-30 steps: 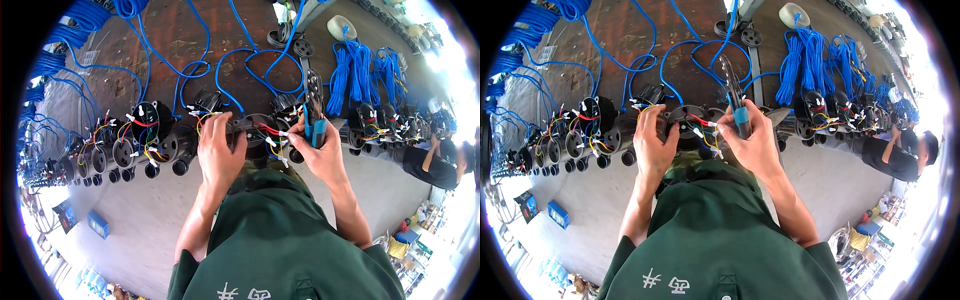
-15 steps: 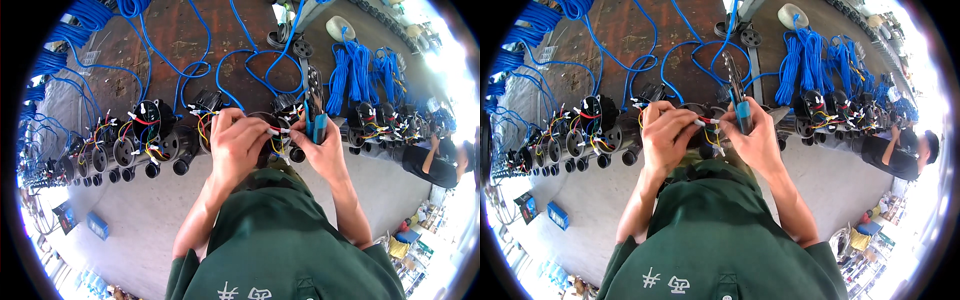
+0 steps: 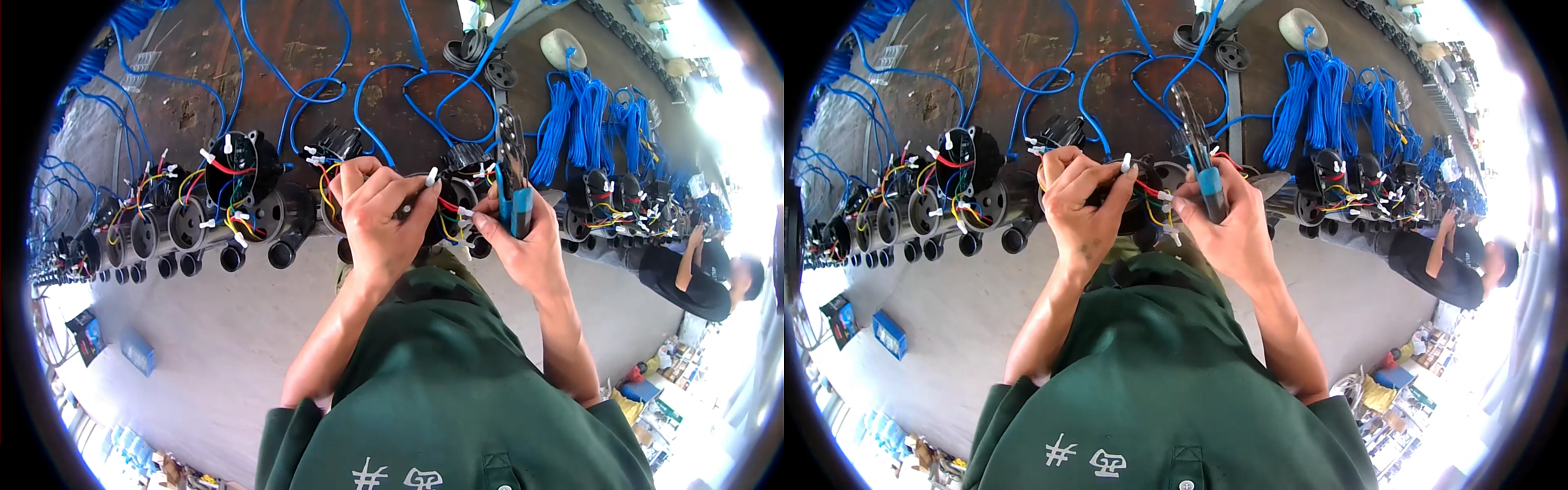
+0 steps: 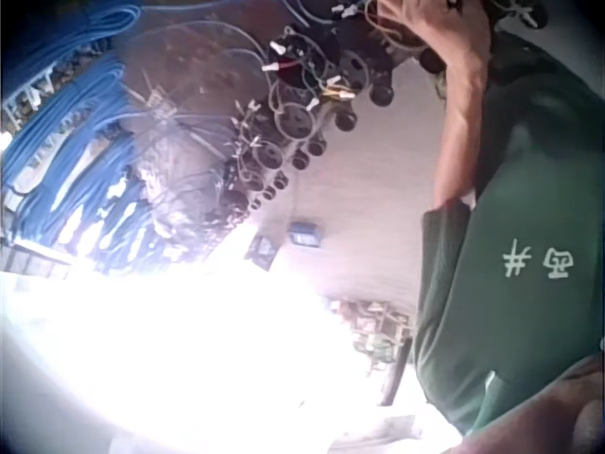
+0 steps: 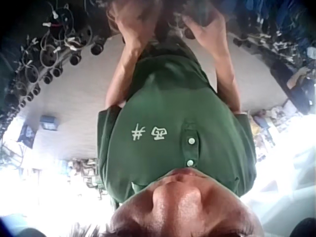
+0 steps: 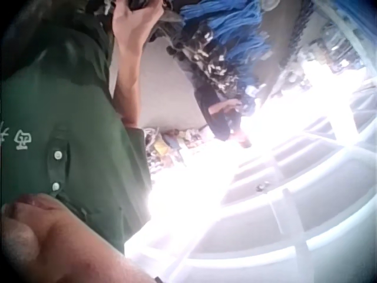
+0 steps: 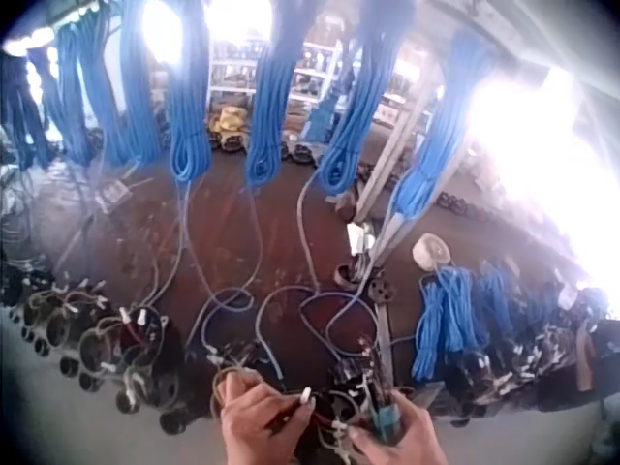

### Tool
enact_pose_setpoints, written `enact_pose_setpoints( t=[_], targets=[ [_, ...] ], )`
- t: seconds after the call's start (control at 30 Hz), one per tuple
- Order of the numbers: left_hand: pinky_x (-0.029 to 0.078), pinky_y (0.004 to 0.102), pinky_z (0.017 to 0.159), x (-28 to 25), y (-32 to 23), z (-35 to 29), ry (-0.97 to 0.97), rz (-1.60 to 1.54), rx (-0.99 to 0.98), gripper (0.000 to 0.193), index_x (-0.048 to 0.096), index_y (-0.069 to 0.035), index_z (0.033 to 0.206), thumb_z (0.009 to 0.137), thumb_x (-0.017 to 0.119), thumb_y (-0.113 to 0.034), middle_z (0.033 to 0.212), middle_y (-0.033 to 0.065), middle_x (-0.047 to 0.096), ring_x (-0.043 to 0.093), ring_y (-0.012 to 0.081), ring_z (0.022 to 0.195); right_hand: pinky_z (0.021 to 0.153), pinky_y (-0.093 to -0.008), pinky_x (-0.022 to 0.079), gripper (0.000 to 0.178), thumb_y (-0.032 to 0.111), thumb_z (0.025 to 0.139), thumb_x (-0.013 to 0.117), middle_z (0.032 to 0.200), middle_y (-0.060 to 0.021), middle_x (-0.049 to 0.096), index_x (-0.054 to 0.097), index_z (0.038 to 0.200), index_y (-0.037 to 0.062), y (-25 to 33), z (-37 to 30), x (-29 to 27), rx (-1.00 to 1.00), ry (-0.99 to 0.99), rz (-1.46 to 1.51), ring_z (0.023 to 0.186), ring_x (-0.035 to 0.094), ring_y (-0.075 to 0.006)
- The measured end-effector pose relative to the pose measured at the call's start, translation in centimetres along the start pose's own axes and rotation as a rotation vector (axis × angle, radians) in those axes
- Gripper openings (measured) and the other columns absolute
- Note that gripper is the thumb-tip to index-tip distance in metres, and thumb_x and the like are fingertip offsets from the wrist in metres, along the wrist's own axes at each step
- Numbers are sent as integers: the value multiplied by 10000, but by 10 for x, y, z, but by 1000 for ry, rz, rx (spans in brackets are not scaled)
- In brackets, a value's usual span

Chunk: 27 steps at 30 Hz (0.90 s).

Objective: The person wires electronic motor components by hand and with wire crimpers, inserting wires into connectors and crimping them.

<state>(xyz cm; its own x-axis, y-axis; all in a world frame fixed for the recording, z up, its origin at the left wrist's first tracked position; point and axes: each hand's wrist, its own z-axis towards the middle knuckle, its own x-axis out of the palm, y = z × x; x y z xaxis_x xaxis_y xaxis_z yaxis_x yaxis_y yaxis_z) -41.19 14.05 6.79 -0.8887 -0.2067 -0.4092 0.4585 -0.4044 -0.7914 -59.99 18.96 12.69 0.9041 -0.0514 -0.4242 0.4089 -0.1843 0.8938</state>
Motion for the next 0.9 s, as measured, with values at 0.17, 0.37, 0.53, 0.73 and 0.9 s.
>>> enact_pose_setpoints(
  t=[0.17, 0.37, 0.53, 0.73, 0.9],
  targets=[
    [439, 357, 816, 3, 6, -1, -38, -97, -45, 94, 794, -23, 799, 736, 863, -35, 705, -3, 638, 557, 214, 892, 702, -275, 493, 222, 17, 902, 755, 869, -30, 730, 612, 1072, 11, 6, 0, 2, 66, 12, 73, 749, 605, -86],
    [447, 330, 743, 2, 9, -1, -34, -164, -59, 101, 790, -23, 785, 717, 864, -18, 692, 1, 644, 553, 200, 850, 672, -253, 481, 210, 8, 910, 747, 865, -19, 716, 605, 1064, 14, 11, 0, 4, 16, 17, 12, 736, 584, -58],
    [453, 333, 757, 0, 8, -1, -9, -180, -89, 100, 788, -26, 791, 720, 859, -17, 696, 8, 649, 561, 209, 855, 678, -257, 486, 207, 1, 902, 741, 869, -23, 722, 610, 1062, 14, 7, -1, 5, 39, 4, 22, 745, 585, -56],
    [481, 366, 865, -7, 6, -2, 24, -126, -12, 361, 760, -18, 1086, 732, 817, 17, 943, 61, 693, 585, 259, 973, 717, -284, 515, 210, 21, 892, 738, 885, -45, 748, 612, 1059, 8, 12, 8, -6, 6, 1, -25, 766, 636, -95],
    [507, 393, 963, -22, 6, -11, 185, 49, -204, 542, 624, -3, 1324, 801, 763, -14, 1246, 169, 628, 624, 330, 1152, 803, -303, 526, 165, -38, 899, 707, 912, -62, 728, 592, 993, 34, 6, 5, -44, -118, -207, 108, 859, 651, -113]
  ],
)
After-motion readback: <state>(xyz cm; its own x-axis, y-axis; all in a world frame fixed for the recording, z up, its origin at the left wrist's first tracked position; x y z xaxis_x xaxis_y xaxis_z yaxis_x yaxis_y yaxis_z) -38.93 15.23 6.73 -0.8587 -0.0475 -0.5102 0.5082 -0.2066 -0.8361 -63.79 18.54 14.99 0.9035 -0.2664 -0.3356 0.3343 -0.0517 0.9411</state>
